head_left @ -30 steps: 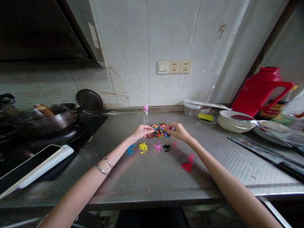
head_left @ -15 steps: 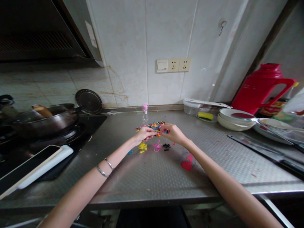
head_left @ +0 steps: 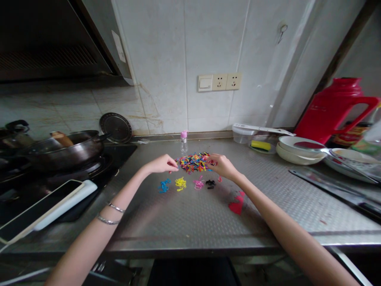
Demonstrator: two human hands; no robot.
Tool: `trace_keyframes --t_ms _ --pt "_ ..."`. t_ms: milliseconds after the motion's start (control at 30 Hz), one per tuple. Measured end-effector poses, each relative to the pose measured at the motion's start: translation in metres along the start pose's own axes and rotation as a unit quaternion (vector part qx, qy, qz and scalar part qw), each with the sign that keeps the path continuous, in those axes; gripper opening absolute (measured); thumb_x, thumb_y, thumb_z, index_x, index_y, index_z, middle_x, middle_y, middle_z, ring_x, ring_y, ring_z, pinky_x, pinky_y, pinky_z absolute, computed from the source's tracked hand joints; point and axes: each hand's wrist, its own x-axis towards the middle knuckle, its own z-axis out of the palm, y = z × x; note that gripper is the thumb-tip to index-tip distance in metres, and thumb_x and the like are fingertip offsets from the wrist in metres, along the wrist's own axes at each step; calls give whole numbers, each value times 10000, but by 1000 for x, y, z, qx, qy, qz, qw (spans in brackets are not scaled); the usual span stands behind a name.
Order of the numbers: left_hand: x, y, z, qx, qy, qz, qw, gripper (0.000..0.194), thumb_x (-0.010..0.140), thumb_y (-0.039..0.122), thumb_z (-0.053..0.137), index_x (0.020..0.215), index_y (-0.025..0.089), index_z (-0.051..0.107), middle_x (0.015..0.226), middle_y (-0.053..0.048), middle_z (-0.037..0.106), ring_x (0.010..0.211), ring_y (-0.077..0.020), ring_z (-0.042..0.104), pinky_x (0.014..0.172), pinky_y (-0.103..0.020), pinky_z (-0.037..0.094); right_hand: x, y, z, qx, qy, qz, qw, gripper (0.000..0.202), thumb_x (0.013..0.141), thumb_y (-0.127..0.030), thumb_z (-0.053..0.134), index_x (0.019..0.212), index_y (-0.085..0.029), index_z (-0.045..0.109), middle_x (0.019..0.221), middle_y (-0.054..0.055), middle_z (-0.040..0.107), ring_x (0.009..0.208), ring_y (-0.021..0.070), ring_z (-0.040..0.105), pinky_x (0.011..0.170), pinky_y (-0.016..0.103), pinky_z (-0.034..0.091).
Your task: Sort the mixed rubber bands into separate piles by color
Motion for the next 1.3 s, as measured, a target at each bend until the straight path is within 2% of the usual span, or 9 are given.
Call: trace_keyframes --t_ms 133,233,367,533,767,867,1067,1233,1300 --pt "-20 -16 -14 67 -40 -52 996 174 616 288 604 613 140 695 482 -8 583 448 -88 451 466 -195 282 0 -5 2 4 -14 -21 1000 112 748 -226 517 742 -178 618 763 31 604 689 120 535 636 210 378" --pt "-29 -22 -12 63 -83 -64 992 155 605 264 593 590 151 697 474 -8 583 439 -91 449 454 -193 273 0 -8 5 8 -28 -36 999 106 744 -203 513 738 -177 615 762 32 610 706 126 541 654 215 384" --pt "-32 -26 -7 39 -97 -70 992 158 595 248 587 641 163 713 503 -11 605 459 -102 476 459 -191 285 0 -7 8 9 -41 -36 998 101 737 -196 516 738 -178 616 770 29 611 704 125 547 672 221 393" --pt "-30 -25 -9 28 -47 -70 996 149 574 261 608 614 158 708 483 -10 601 440 -99 465 452 -195 278 -1 -16 15 5 -51 -35 998 108 734 -194 521 746 -179 627 787 40 613 732 133 553 682 228 407" --pt "-20 -26 -9 49 19 -52 997 216 628 300 576 679 138 710 531 -26 624 501 -115 509 510 -194 330 -5 -58 36 4 -88 -93 992 133 770 -212 510 795 -188 639 827 51 633 814 147 566 709 226 414" --pt "-15 -28 -7 61 39 -42 997 226 638 291 560 688 127 708 539 -34 625 506 -119 510 508 -196 328 -7 -66 42 10 -115 -114 987 144 771 -223 515 817 -196 649 836 47 639 815 144 574 704 219 417" --pt "7 -32 -4 121 85 -23 989 165 608 199 537 590 128 686 504 -18 600 471 -105 479 492 -200 303 -4 -56 35 33 -93 -108 989 168 763 -218 524 868 -199 653 859 45 649 815 146 578 736 241 422" --pt "37 -55 -2 155 132 -20 979 142 597 231 590 658 172 704 644 -46 665 544 -128 536 527 -209 326 1 -31 20 34 -58 -74 995 167 767 -196 503 838 -193 654 841 41 658 818 149 579 770 257 420" --pt "46 -66 -1 155 132 -23 979 143 598 254 602 664 178 704 649 -51 667 551 -134 546 519 -208 325 2 -19 14 31 -44 -61 997 159 767 -200 502 818 -189 653 843 41 660 824 150 579 778 257 418"
